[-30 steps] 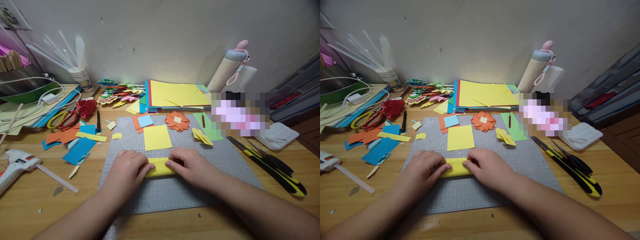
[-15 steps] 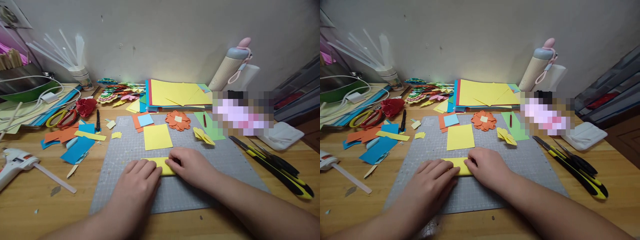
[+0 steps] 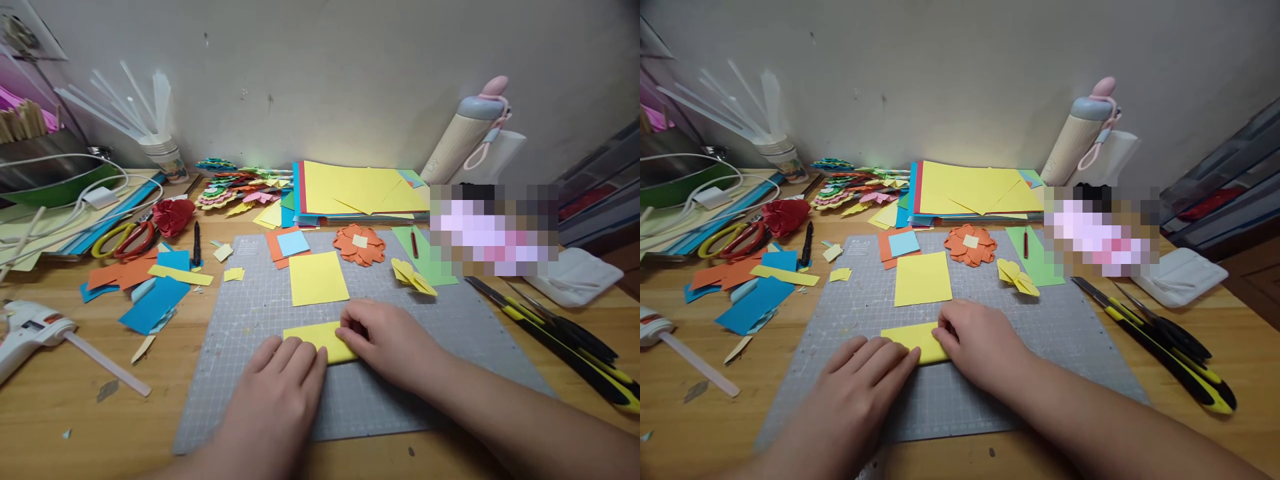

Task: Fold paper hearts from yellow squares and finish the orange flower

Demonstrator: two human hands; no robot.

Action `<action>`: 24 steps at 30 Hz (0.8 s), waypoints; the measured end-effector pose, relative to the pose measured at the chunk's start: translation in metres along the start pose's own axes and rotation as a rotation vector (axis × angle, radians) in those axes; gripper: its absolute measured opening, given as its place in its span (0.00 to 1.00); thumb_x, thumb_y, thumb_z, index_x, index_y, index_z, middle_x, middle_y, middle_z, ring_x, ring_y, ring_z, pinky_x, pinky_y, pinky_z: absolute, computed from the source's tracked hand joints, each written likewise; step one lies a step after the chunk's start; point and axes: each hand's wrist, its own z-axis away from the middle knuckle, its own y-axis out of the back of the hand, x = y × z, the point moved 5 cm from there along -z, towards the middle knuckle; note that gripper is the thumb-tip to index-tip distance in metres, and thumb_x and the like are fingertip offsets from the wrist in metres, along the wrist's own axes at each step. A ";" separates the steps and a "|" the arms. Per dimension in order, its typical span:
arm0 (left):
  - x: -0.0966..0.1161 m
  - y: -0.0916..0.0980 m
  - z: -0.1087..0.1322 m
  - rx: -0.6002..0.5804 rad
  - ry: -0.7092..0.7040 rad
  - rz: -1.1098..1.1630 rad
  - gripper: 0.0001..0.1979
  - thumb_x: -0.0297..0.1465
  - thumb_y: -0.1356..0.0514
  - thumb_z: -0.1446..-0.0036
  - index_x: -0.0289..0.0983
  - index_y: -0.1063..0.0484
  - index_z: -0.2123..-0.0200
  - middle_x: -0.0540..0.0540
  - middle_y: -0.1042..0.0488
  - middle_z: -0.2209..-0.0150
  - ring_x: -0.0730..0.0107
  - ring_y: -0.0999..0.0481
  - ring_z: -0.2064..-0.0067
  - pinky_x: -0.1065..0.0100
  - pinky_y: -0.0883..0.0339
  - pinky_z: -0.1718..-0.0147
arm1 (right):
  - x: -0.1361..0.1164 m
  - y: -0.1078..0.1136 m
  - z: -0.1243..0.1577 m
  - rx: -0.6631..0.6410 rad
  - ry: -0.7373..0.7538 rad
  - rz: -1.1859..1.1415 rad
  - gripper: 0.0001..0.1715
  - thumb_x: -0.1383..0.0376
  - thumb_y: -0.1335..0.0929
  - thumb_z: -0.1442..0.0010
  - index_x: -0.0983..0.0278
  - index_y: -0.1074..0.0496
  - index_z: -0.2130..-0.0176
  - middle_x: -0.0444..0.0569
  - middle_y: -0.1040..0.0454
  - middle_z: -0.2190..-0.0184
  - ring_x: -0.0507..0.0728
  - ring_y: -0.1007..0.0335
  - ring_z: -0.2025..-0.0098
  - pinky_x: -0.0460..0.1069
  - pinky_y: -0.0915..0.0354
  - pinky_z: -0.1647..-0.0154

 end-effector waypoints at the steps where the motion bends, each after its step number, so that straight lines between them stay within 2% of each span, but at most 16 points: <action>1: 0.002 0.000 0.002 0.007 -0.014 -0.005 0.17 0.21 0.48 0.44 0.33 0.29 0.52 0.43 0.24 0.63 0.59 0.26 0.62 0.59 0.35 0.60 | 0.000 0.000 0.001 -0.007 0.007 -0.003 0.08 0.69 0.34 0.43 0.62 0.35 0.74 0.43 0.30 0.74 0.52 0.37 0.72 0.46 0.45 0.74; 7: 0.004 -0.002 0.014 0.036 -0.058 -0.099 0.18 0.22 0.50 0.44 0.32 0.29 0.52 0.40 0.23 0.57 0.59 0.27 0.65 0.61 0.35 0.68 | 0.001 0.000 0.002 -0.038 0.004 -0.017 0.07 0.68 0.35 0.42 0.62 0.35 0.73 0.43 0.29 0.73 0.52 0.36 0.72 0.46 0.45 0.73; 11: 0.001 -0.006 0.017 0.003 -0.033 -0.155 0.20 0.24 0.49 0.43 0.34 0.31 0.48 0.40 0.24 0.59 0.59 0.26 0.65 0.63 0.36 0.71 | 0.002 0.000 -0.002 -0.028 -0.015 -0.013 0.07 0.68 0.34 0.42 0.62 0.34 0.72 0.43 0.29 0.73 0.52 0.36 0.72 0.46 0.46 0.74; 15: 0.000 -0.008 0.016 0.003 -0.026 -0.181 0.18 0.29 0.49 0.40 0.34 0.31 0.48 0.41 0.23 0.61 0.60 0.26 0.66 0.64 0.35 0.72 | 0.003 -0.001 -0.003 -0.012 -0.038 -0.024 0.06 0.68 0.34 0.42 0.62 0.34 0.72 0.43 0.29 0.74 0.52 0.36 0.73 0.46 0.47 0.75; 20: -0.001 -0.011 0.020 0.014 -0.058 -0.220 0.19 0.32 0.49 0.39 0.32 0.32 0.47 0.37 0.24 0.54 0.60 0.25 0.62 0.66 0.34 0.72 | 0.006 -0.004 -0.002 -0.045 -0.066 -0.011 0.06 0.68 0.34 0.42 0.61 0.34 0.72 0.42 0.29 0.74 0.52 0.36 0.73 0.46 0.47 0.75; 24: -0.003 -0.012 0.025 0.002 -0.075 -0.241 0.20 0.34 0.48 0.39 0.32 0.32 0.47 0.34 0.24 0.53 0.59 0.23 0.64 0.66 0.34 0.75 | 0.006 -0.005 -0.002 -0.061 -0.058 -0.030 0.07 0.67 0.37 0.39 0.61 0.34 0.70 0.44 0.28 0.71 0.54 0.34 0.70 0.48 0.44 0.72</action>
